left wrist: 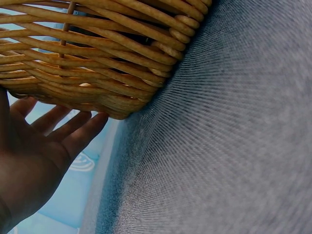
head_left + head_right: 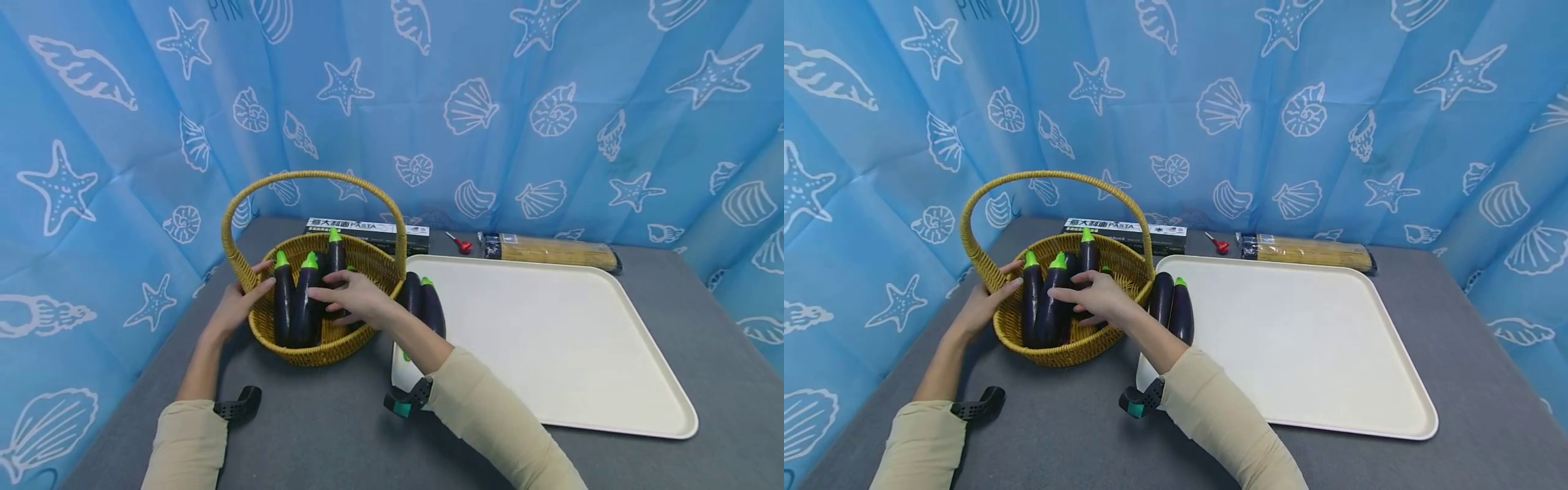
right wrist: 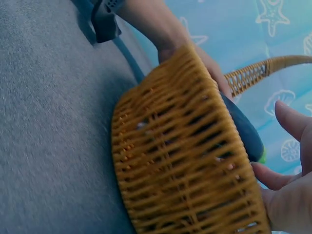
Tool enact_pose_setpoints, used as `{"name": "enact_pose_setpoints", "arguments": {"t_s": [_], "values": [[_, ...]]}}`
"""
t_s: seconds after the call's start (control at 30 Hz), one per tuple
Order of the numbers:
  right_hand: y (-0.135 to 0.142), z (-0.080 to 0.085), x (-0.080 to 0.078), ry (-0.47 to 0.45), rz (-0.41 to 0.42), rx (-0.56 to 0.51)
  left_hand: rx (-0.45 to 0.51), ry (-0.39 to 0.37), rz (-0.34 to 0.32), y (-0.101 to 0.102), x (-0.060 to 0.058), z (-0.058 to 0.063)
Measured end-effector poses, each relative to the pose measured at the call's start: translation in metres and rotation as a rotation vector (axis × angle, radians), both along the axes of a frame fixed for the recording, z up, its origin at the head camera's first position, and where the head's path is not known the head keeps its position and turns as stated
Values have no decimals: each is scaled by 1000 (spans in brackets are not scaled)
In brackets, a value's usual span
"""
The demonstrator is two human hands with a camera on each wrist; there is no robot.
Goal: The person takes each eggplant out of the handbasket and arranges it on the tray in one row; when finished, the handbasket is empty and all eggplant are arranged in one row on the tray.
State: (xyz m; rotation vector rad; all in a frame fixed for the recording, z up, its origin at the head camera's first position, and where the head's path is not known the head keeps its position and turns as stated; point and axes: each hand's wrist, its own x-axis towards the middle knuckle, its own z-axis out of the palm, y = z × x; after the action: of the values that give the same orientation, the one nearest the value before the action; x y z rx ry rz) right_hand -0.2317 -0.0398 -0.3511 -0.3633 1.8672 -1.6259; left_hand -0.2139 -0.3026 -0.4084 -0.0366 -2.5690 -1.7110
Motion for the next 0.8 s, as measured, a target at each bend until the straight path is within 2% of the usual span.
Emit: {"name": "enact_pose_setpoints", "arguments": {"t_s": [0.57,0.8], "values": [[-30,-6,13,105,-93,165,21,9,-19,-1,0,0],[-33,-7,13,85,-100,181,18,3,-14,-1,-1,-1]]}}
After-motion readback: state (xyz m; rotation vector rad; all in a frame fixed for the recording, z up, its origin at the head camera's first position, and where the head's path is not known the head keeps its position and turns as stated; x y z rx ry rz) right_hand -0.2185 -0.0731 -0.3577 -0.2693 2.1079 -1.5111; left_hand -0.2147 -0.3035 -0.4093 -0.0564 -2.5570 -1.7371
